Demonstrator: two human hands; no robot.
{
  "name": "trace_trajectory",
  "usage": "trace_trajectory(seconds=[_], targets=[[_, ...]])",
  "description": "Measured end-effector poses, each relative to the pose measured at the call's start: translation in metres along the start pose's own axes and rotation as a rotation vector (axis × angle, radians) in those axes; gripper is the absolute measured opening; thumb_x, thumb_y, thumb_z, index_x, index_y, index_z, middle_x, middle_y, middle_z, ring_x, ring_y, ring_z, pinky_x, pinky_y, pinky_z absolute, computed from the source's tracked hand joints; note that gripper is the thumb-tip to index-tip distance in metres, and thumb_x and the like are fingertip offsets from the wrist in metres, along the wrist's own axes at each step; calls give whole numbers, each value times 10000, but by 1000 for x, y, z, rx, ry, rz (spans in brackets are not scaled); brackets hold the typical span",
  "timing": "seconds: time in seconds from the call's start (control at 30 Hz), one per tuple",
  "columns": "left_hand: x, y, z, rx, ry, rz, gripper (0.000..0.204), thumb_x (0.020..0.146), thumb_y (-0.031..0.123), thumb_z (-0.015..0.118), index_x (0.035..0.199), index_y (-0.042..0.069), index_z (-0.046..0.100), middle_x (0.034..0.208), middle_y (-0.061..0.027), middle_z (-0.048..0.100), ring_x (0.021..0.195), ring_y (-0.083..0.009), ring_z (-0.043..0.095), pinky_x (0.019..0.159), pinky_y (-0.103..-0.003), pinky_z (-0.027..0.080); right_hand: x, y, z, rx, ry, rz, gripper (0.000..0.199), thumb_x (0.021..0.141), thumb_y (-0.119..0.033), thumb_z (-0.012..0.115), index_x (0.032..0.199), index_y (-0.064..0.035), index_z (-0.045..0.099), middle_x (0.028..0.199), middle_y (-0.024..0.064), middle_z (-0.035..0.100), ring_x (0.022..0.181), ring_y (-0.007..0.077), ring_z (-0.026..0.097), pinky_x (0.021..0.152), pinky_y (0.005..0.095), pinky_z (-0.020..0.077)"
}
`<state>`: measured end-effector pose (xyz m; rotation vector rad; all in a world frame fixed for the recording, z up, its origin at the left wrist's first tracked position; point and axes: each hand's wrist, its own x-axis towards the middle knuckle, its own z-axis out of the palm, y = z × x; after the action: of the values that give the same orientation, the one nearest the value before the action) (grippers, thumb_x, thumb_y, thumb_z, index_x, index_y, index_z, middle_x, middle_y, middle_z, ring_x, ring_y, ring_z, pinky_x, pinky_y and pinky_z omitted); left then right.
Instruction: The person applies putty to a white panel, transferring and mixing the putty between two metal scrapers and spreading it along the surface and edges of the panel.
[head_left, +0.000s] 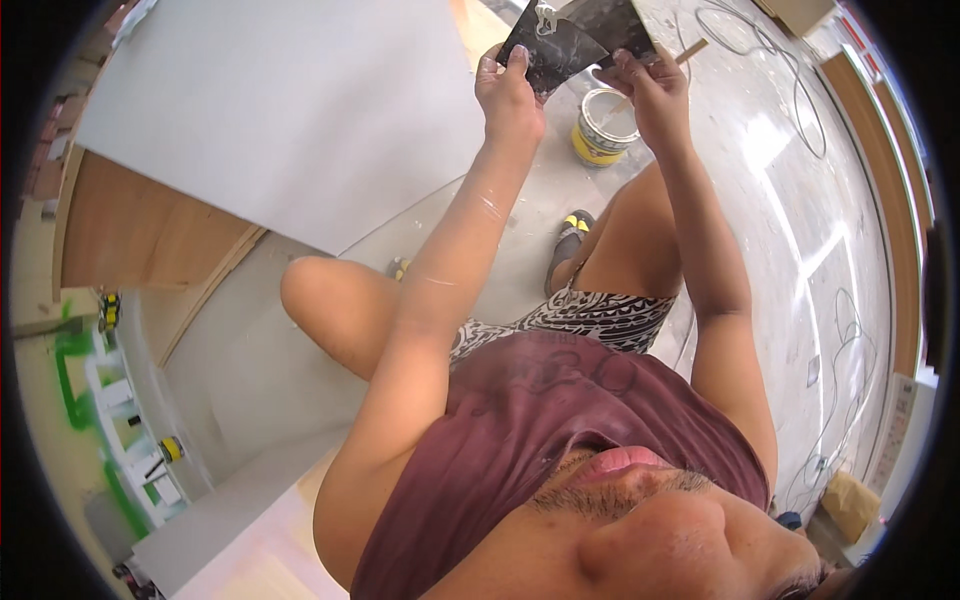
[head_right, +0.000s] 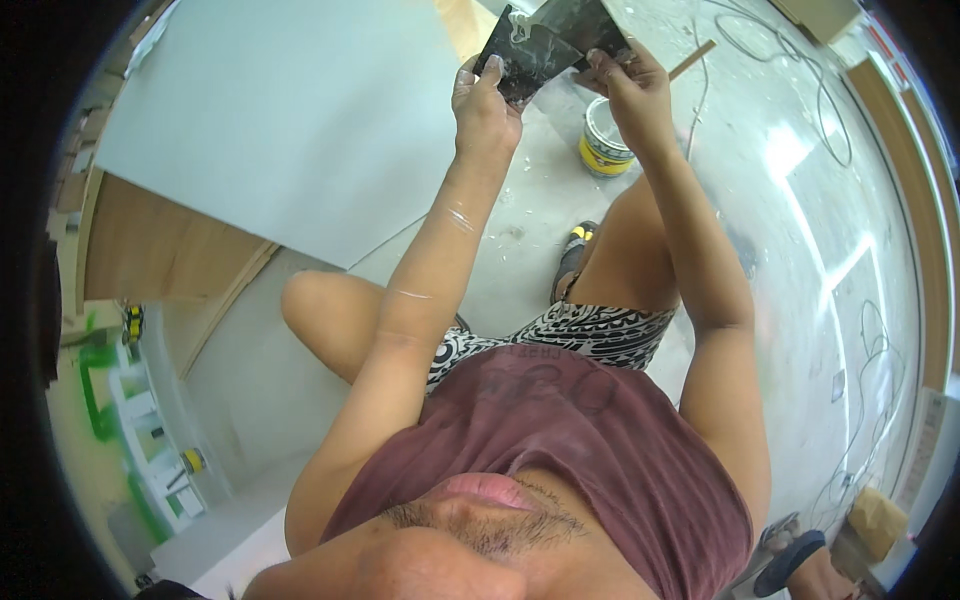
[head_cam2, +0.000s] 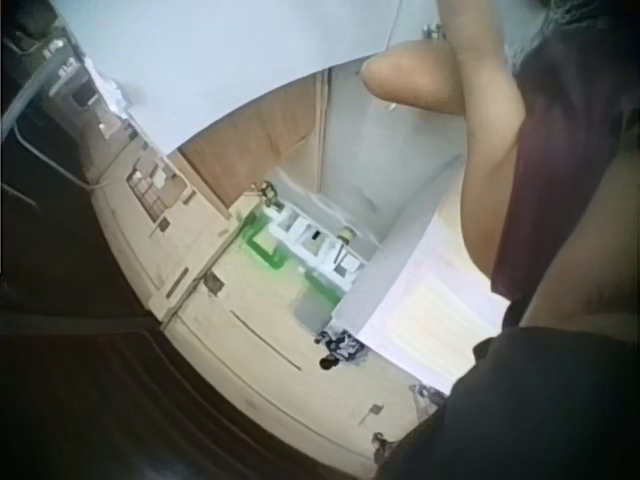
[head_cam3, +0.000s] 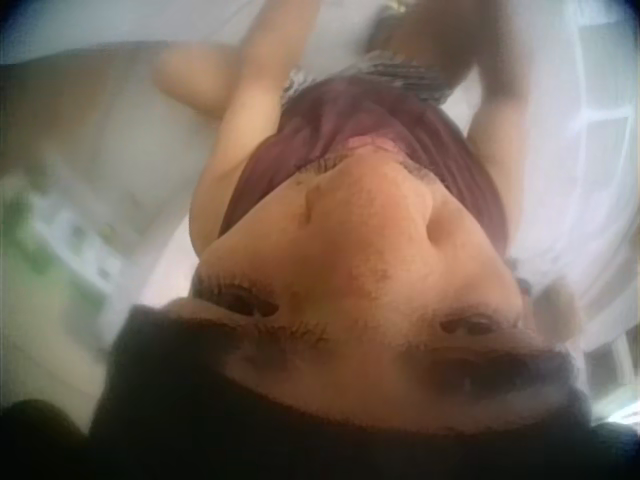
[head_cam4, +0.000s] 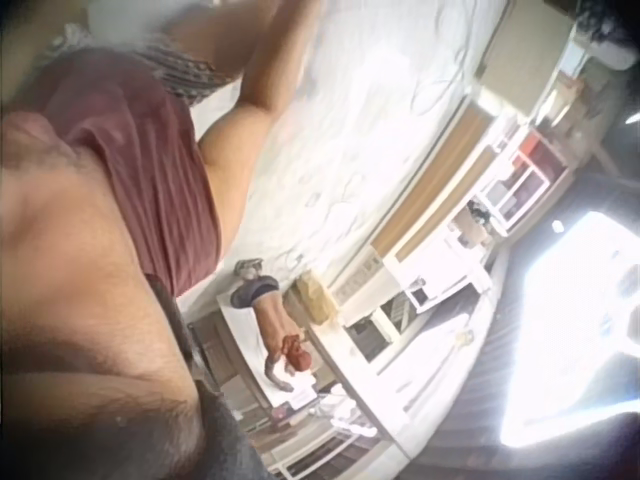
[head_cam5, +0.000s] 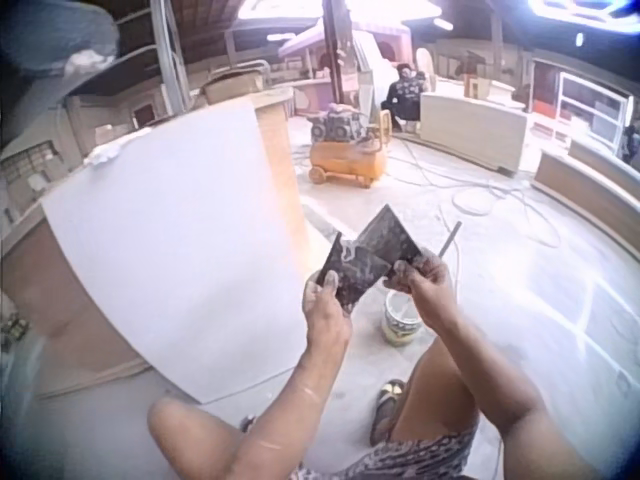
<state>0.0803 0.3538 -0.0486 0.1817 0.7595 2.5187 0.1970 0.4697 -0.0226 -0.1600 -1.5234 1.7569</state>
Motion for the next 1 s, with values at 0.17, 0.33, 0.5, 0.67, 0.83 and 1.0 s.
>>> trace_trajectory(seconds=[0.17,0.33,0.5,0.67,0.83,1.0], targets=[[-13,44,-21,65,21,89,174,945,16,557,1110,33,502,996,-114,638,826,-207,671,676,-361,617,-4,5,20,-411,-249,213,318,961,-64,585,1269,13,563,1027,98,666,870,173,682,840,332,583],[-27,62,-42,27,100,70,194,937,20,567,1119,33,501,976,-112,632,810,-202,666,678,-362,616,-9,15,32,-40,-40,65,274,959,-83,602,1209,24,571,976,79,655,865,155,670,861,351,582],[-41,70,-61,99,92,134,195,941,26,557,1128,22,500,985,-114,624,807,-197,654,661,-343,593,-37,17,61,-153,-219,360,287,959,-157,629,1184,15,579,889,50,629,775,129,642,806,317,581],[-54,118,-103,318,213,187,192,974,64,493,1148,-15,493,1006,-123,611,815,-171,631,650,-305,560,-39,24,57,-100,-36,445,326,917,-187,690,1172,-11,586,902,52,650,797,157,661,754,357,578],[-82,140,-124,616,263,193,249,973,64,507,1182,-72,506,950,-95,620,796,-111,587,674,-246,499,-53,43,100,168,-58,478,432,847,-104,737,1232,-22,559,988,63,685,848,151,678,719,291,559],[-88,143,-145,527,256,293,249,973,62,535,1181,-75,552,917,-70,630,769,-81,550,686,-213,444,-62,59,143,132,-189,471,352,849,-56,704,1170,17,580,938,96,689,770,165,690,638,264,556]])
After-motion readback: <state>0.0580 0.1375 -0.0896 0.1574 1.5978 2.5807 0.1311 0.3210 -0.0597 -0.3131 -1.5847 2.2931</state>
